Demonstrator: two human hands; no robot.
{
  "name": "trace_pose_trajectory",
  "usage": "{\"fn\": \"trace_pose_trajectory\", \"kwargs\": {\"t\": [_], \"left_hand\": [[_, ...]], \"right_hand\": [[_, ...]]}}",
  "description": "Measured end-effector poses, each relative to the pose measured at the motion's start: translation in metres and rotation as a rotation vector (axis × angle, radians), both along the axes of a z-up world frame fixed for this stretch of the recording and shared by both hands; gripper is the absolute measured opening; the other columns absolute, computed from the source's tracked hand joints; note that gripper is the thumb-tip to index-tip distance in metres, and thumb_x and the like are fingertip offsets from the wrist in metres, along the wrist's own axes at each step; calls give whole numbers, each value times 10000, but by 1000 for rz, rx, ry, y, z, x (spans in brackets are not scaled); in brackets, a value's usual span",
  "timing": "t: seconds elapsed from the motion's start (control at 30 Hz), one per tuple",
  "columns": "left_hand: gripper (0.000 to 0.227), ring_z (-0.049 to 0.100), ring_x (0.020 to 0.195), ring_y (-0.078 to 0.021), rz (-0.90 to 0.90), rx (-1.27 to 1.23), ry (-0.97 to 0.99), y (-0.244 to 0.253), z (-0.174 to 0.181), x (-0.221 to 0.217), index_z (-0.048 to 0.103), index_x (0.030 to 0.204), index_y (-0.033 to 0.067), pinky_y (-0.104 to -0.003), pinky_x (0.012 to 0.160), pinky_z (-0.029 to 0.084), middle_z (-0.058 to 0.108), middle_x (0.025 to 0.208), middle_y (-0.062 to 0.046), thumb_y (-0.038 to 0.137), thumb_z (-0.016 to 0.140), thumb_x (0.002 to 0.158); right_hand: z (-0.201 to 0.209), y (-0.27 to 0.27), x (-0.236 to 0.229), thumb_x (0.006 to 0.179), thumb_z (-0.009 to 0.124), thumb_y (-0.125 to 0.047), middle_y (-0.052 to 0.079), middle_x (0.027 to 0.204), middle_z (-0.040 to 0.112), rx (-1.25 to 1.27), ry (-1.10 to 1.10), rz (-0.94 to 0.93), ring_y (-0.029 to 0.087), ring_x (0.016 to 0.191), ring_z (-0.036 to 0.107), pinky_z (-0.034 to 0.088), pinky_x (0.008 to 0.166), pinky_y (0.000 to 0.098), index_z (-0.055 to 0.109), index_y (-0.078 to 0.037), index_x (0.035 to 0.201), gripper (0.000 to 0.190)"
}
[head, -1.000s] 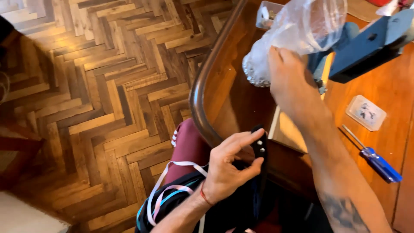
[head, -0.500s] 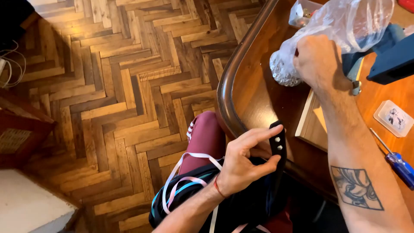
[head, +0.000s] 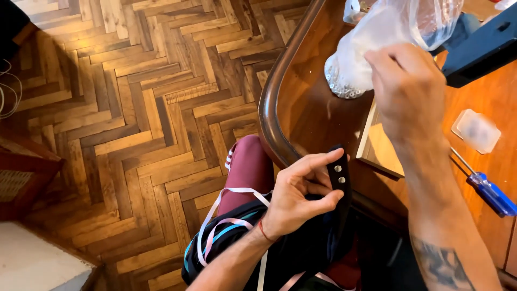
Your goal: Attaching metal studs to a leather strap using a manual press and a screwdriver
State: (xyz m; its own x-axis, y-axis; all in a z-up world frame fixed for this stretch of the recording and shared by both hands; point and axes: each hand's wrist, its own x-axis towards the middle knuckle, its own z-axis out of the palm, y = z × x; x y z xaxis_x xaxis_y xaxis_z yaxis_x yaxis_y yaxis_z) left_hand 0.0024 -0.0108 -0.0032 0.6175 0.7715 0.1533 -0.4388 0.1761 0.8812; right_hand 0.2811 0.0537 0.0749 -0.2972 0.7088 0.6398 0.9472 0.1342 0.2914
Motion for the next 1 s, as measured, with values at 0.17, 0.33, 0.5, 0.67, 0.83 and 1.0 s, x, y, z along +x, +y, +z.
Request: {"fn": "trace_pose_trajectory", "kwargs": {"t": [0.17, 0.33, 0.5, 0.67, 0.83, 1.0], "left_hand": [[712, 618, 961, -73, -6, -17, 7, -1, -1, 1, 660, 1663, 80, -203, 939, 701, 632, 1443, -63, -57, 870, 997], [732, 675, 1009, -88, -35, -27, 0, 1, -4, 4, 646, 1680, 95, -246, 974, 715, 640, 1364, -56, -65, 861, 999], [712, 732, 1050, -99, -20, 1, 45, -2, 3, 8, 667, 1652, 104, -251, 981, 728, 680, 1451, -72, -69, 864, 990], [712, 722, 1022, -86, 3, 18, 81, -3, 1, 9, 668, 1647, 110, -245, 971, 718, 665, 1478, -81, -89, 845, 986], [701, 733, 1030, -98, 39, 53, 104, -3, 7, 9, 671, 1643, 103, -239, 979, 721, 673, 1450, -83, -93, 842, 991], [678, 697, 994, -99, 82, 151, 155, -5, 12, 6, 677, 1632, 123, -220, 937, 718, 684, 1442, -93, -67, 857, 1007]], "right_hand": [[8, -96, -43, 1222, 923, 29, 135, 1221, 876, -155, 350, 18, 283, 1128, 788, 529, 1055, 412, 918, -29, 1298, 95], [-21, -154, -73, 968, 884, -11, 16, 1135, 910, -509, 1063, 55, 72, 951, 796, 578, 860, 196, 874, -121, 1098, 170], [-34, -171, -87, 950, 864, 76, 140, 1071, 873, -378, 1235, 78, 204, 976, 853, 661, 971, 270, 862, 0, 1007, 95], [-31, -179, -91, 948, 856, 17, 145, 1142, 882, -365, 1175, 48, 192, 1012, 858, 671, 989, 268, 891, -10, 1063, 123], [-37, -182, -94, 875, 960, -70, 160, 1181, 863, -355, 1213, 91, 200, 1049, 851, 709, 987, 274, 870, 2, 1133, 283], [-47, -185, -99, 933, 904, 30, 158, 1137, 868, -318, 1442, -14, 193, 1037, 818, 657, 978, 255, 884, 21, 1077, 146]]}}
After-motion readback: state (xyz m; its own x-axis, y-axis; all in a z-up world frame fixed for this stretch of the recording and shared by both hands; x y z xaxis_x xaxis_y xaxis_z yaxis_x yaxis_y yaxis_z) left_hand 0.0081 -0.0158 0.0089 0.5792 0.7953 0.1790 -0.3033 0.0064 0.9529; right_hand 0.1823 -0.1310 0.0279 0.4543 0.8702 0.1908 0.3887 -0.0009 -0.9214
